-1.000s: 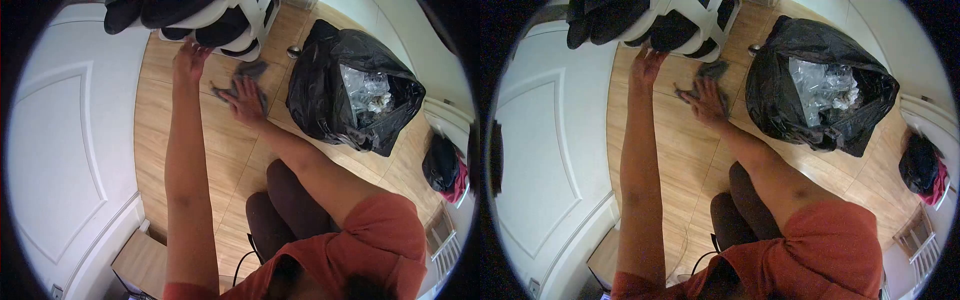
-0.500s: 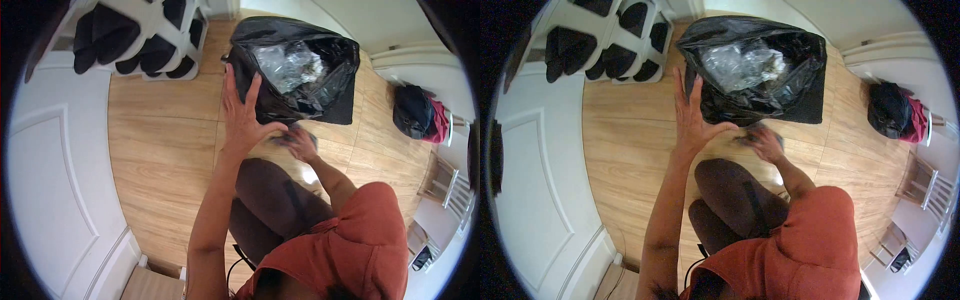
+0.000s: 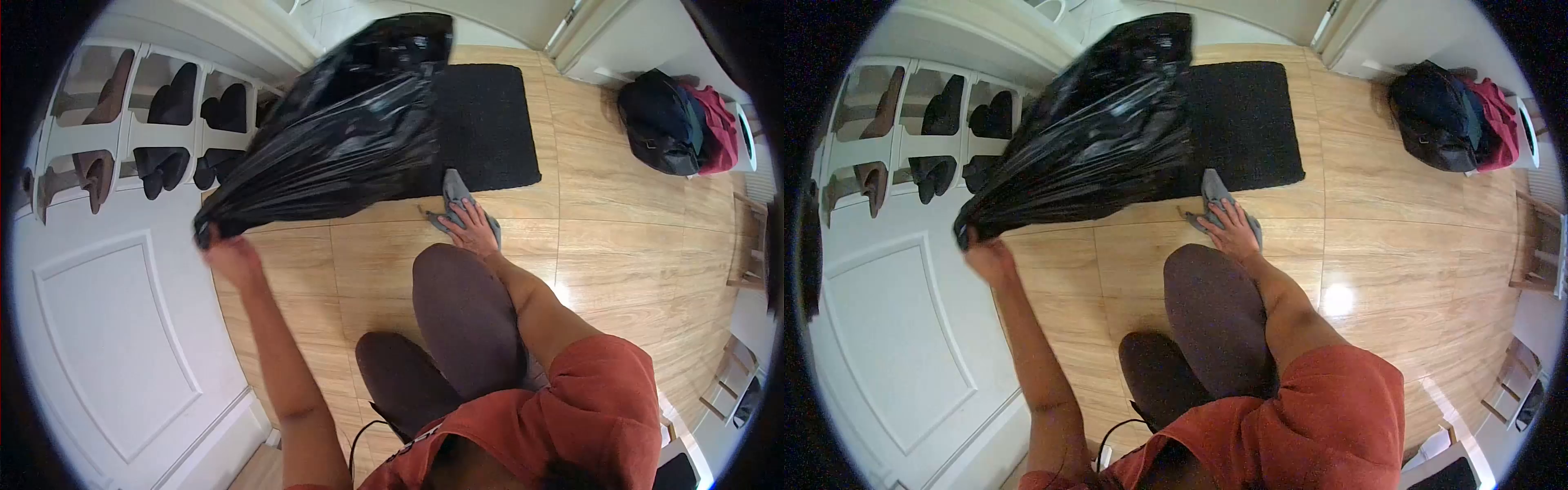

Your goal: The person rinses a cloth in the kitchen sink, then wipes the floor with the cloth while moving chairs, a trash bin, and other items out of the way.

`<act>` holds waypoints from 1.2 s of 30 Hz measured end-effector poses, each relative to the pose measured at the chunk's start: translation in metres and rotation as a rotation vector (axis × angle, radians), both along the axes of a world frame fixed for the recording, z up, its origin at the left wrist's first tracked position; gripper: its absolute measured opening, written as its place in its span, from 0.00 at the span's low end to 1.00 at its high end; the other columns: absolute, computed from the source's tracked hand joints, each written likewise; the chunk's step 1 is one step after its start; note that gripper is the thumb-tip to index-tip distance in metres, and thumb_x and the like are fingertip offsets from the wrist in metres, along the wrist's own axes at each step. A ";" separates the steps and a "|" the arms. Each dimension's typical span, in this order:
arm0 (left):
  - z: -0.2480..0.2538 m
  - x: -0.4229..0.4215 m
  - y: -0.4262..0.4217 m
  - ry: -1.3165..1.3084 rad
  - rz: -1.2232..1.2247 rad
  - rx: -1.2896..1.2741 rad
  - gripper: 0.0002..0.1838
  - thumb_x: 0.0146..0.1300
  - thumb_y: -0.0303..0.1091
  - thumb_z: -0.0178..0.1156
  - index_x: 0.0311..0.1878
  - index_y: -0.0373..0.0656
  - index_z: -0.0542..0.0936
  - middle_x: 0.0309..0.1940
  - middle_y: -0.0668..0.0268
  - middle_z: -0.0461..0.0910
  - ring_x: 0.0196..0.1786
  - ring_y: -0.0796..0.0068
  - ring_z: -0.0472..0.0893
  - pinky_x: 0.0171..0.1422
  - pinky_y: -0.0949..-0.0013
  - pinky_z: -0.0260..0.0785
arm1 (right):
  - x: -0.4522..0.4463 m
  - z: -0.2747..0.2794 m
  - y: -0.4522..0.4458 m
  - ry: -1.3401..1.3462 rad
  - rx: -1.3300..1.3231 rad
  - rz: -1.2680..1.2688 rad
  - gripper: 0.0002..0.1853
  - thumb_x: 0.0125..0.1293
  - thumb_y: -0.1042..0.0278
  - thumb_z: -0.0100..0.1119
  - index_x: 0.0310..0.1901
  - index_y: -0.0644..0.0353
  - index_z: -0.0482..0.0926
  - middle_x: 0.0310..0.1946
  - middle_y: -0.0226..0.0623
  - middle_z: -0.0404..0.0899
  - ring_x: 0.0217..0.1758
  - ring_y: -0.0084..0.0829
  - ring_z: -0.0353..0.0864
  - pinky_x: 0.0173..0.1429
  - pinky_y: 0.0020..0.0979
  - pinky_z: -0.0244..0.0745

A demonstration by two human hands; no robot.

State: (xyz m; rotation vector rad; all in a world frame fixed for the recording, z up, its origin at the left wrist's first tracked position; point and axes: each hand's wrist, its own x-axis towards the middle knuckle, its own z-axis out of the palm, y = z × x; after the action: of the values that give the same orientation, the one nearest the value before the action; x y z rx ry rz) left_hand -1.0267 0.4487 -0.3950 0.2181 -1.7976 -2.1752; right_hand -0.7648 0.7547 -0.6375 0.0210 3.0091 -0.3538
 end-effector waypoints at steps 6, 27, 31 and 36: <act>0.044 0.060 -0.073 0.108 0.168 -0.052 0.15 0.67 0.27 0.43 0.49 0.29 0.74 0.47 0.50 0.76 0.49 0.59 0.77 0.56 0.59 0.71 | 0.002 -0.019 0.017 0.096 -0.095 0.106 0.24 0.69 0.48 0.41 0.67 0.31 0.59 0.71 0.29 0.50 0.76 0.40 0.39 0.77 0.47 0.32; 0.028 0.112 -0.203 -0.515 0.471 -1.207 0.38 0.43 0.44 0.67 0.51 0.21 0.68 0.45 0.39 0.73 0.46 0.44 0.77 0.41 0.40 0.69 | 0.169 -0.037 0.190 0.333 0.027 -0.666 0.23 0.62 0.61 0.53 0.60 0.43 0.71 0.65 0.41 0.61 0.69 0.52 0.55 0.71 0.52 0.47; 0.046 0.113 -0.015 -0.324 0.820 -1.999 0.55 0.49 0.54 0.61 0.68 0.26 0.46 0.68 0.30 0.36 0.68 0.21 0.39 0.59 0.28 0.53 | 0.126 -0.028 0.112 -0.021 -0.655 -0.120 0.20 0.62 0.60 0.55 0.56 0.50 0.73 0.60 0.39 0.67 0.69 0.44 0.58 0.74 0.40 0.48; -0.008 0.082 0.101 0.399 0.161 -1.501 0.33 0.59 0.31 0.54 0.66 0.28 0.56 0.67 0.39 0.52 0.70 0.39 0.50 0.72 0.50 0.45 | 0.077 -0.030 0.133 0.369 -0.098 -0.647 0.21 0.60 0.71 0.49 0.56 0.50 0.73 0.62 0.44 0.64 0.68 0.47 0.58 0.72 0.48 0.49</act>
State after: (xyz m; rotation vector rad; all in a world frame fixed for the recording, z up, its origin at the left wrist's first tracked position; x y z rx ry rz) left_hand -0.9450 0.5497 -0.4026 -0.3708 -2.4228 -0.3065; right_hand -0.6883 0.8873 -0.6671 1.0406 3.2522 -0.6144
